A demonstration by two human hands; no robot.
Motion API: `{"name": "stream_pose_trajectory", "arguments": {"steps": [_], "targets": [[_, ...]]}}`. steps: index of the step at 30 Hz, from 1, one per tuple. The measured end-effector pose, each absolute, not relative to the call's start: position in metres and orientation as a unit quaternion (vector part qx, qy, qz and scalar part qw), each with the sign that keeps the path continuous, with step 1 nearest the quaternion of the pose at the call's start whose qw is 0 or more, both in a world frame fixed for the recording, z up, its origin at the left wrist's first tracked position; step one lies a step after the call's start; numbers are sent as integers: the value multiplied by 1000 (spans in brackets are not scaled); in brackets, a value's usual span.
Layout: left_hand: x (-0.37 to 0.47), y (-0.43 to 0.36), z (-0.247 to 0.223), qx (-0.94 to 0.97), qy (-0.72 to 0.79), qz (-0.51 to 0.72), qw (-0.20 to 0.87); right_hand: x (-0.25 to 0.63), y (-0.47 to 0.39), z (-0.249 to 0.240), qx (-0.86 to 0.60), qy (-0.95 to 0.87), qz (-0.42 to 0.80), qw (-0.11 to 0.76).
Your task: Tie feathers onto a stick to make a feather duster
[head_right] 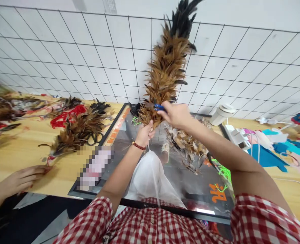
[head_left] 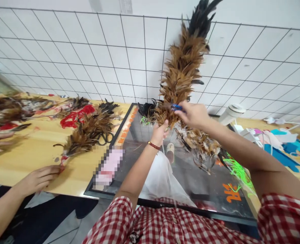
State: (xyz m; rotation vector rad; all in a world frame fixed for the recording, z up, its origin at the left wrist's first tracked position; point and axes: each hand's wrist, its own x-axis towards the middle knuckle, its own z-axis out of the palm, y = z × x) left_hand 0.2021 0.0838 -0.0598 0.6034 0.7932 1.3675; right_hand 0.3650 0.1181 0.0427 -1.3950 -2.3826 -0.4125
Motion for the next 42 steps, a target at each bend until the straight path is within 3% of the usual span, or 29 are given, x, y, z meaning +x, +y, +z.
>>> {"name": "stream_pose_trajectory", "arguments": {"steps": [3, 7, 11, 13, 15, 18, 20, 24, 29, 33, 39, 42], "targets": [[204, 84, -62, 296, 381, 614, 624, 356, 134, 46, -519, -834, -145, 113], [202, 90, -69, 379, 437, 608, 544, 401, 194, 115, -653, -679, -153, 297], [196, 96, -83, 522, 511, 616, 296, 434, 199, 143, -630, -621, -171, 434], [192, 97, -89, 577, 551, 575, 181, 424, 173, 119, -582, -680, -173, 412], [189, 96, -93, 606, 580, 533, 109, 401, 142, 82, -542, -758, -168, 321], [186, 94, -96, 627, 599, 495, 59, 364, 110, 32, -502, -834, -160, 165], [184, 94, -96, 634, 606, 479, 36, 353, 109, 17, -505, -840, -159, 118], [177, 95, -97, 650, 623, 435, -12, 377, 150, 32, -598, -777, -145, 134], [162, 99, -96, 661, 653, 364, -65, 457, 211, 71, -716, -622, -105, 300], [153, 101, -91, 661, 667, 335, -77, 455, 193, 66, -661, -629, -106, 397], [147, 102, -89, 663, 659, 348, -62, 333, 99, 18, -553, -800, -97, 209], [146, 102, -89, 666, 649, 362, -60, 299, 87, 5, -542, -820, -73, 170]]}}
